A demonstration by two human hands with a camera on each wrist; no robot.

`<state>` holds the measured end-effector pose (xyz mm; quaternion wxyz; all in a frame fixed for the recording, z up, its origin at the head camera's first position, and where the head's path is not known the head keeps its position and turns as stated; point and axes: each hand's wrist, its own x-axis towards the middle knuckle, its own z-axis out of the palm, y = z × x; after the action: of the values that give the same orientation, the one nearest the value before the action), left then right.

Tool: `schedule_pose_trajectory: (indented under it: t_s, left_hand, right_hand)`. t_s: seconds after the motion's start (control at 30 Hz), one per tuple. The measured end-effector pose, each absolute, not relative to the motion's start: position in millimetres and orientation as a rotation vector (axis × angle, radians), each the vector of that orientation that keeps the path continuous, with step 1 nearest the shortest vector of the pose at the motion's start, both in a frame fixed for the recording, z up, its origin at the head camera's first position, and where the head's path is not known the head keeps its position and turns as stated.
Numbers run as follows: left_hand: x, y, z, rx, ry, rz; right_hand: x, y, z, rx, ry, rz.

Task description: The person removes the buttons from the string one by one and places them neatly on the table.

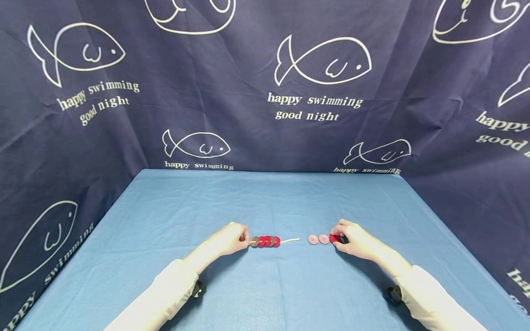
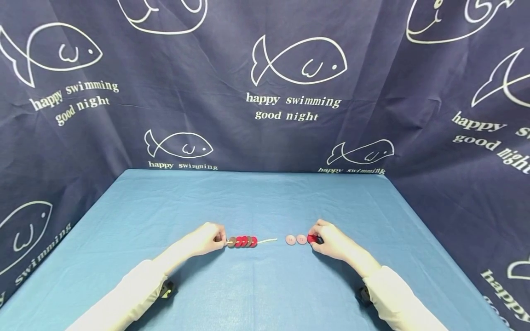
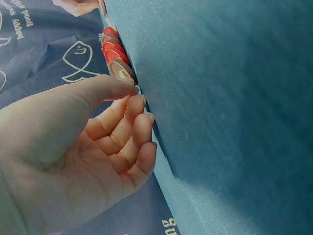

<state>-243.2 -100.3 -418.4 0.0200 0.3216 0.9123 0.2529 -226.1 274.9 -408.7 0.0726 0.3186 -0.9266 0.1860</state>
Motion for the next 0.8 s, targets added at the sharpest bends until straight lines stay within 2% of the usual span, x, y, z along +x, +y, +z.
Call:
schedule_pose_trajectory:
  t_s: [0.8]
  left_hand:
    - [-243.4, -100.4, -417.6, 1.004, 2.840, 0.771]
  right_hand:
    - [-226.2, 274.9, -410.4, 0.972, -2.759, 0.555]
